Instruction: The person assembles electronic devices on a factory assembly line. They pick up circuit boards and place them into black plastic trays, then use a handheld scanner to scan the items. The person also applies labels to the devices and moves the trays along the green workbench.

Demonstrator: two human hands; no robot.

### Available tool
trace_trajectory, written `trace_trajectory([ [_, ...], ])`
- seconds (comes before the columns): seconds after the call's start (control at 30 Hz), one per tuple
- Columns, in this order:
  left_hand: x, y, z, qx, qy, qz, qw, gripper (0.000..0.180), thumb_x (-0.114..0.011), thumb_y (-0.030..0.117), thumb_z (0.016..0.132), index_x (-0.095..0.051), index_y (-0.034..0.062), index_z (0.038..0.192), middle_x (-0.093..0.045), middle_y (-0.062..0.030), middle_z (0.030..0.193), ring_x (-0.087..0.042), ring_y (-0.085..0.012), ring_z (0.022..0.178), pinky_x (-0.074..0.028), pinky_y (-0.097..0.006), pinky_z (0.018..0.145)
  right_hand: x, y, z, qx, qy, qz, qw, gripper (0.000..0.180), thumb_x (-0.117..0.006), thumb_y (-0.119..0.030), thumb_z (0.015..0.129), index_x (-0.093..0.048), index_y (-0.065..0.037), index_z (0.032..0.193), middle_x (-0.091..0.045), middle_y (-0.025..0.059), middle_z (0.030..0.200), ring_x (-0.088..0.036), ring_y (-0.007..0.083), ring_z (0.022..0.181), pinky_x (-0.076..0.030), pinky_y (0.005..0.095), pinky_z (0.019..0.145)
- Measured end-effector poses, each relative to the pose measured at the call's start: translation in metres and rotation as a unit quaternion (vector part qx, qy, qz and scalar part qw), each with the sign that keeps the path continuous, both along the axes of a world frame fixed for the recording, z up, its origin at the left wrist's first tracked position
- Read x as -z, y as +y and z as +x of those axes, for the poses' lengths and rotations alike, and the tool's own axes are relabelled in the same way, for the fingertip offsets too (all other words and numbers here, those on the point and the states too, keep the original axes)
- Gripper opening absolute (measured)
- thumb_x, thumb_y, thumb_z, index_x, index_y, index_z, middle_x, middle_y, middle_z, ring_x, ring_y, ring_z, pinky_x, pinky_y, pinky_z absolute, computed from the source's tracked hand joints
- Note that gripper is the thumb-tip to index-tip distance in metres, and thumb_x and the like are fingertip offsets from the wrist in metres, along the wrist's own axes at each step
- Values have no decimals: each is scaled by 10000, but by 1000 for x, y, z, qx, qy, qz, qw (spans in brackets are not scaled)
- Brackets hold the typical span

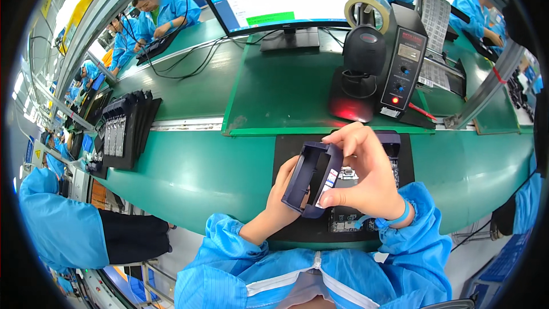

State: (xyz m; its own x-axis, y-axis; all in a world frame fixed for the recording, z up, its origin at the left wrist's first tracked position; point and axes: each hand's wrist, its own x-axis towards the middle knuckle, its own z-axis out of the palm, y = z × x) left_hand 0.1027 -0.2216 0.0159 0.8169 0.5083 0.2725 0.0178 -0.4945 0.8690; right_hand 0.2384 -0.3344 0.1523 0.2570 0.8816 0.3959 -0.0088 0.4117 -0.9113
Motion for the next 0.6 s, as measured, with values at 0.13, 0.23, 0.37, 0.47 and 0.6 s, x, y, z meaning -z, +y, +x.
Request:
trace_trajectory([
  [0.13,-12,-17,-9,-83,-67,-24,994,438,-621,93,747,-415,-6,1120,-466,-126,1069,-512,-208,965,-423,-306,823,13,10,13,-2,0,10,1000,342,-717,-115,678,-421,-69,841,-451,44,904,-490,130,864,-426,243,661],
  [0.23,-31,-25,-16,-153,-82,-172,970,362,-633,23,722,-479,-16,1048,-555,-68,917,-540,-168,843,-435,-299,781,19,25,44,267,-186,111,939,208,-668,-130,731,-475,-53,716,-479,32,712,-488,110,549,-389,223,466],
  [0.37,-36,-19,-32,-138,-129,-318,929,604,-566,-61,705,-303,3,1244,-488,-112,1109,-514,-192,970,-419,-298,843,42,22,132,574,-159,102,797,308,-634,-185,773,-467,-20,574,-412,50,505,-378,146,451,-313,302,427],
  [0.47,-8,-11,-43,-111,-53,-361,924,700,-533,-94,698,-211,6,1311,-454,-134,1168,-499,-212,1020,-412,-309,862,73,-3,196,703,-91,40,704,343,-600,-248,797,-484,-12,577,-455,43,497,-384,117,459,-332,292,450],
  [0.6,-7,-16,-40,-112,-41,-286,951,826,-516,-112,693,-53,26,1362,-378,-169,1249,-440,-249,1108,-370,-334,916,91,-15,220,720,-47,-28,691,334,-602,-319,783,-593,3,696,-515,58,620,-480,154,573,-386,301,564],
])
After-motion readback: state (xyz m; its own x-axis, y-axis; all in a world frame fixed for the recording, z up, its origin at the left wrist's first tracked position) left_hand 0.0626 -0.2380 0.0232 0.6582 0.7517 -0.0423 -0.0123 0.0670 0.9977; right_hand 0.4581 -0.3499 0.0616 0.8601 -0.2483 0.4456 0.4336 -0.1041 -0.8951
